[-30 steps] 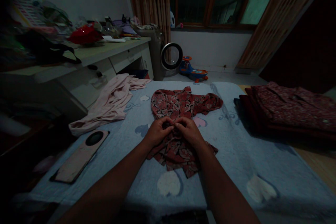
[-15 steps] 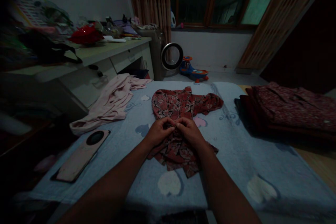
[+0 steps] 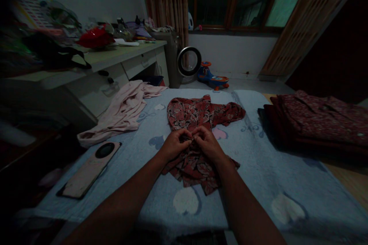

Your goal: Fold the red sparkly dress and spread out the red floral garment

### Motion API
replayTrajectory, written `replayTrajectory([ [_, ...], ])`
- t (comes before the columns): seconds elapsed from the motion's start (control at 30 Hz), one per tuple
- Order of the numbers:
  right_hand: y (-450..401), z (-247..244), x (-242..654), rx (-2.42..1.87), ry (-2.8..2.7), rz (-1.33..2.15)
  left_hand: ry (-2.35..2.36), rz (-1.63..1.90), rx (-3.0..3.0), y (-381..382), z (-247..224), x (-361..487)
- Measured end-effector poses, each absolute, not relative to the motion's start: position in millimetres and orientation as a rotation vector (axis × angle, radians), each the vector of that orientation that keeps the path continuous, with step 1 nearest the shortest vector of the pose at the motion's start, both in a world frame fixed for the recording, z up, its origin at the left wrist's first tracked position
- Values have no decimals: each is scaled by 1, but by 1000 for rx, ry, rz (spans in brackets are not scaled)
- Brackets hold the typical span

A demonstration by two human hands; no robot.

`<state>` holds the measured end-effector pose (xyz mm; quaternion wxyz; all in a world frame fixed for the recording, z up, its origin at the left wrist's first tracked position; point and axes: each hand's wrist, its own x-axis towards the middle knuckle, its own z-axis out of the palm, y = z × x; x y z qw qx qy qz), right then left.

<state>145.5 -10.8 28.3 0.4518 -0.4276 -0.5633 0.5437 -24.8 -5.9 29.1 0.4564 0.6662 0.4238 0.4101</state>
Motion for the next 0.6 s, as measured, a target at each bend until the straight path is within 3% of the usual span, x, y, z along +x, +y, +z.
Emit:
replayTrajectory([
  [0.47,-11,33,144,-1111,-1653,1051,883,1099,1282,0,25,-28],
  [0.6,-8,32,148,-1167,-1752,785,842,1106,1186,-1,28,-30],
])
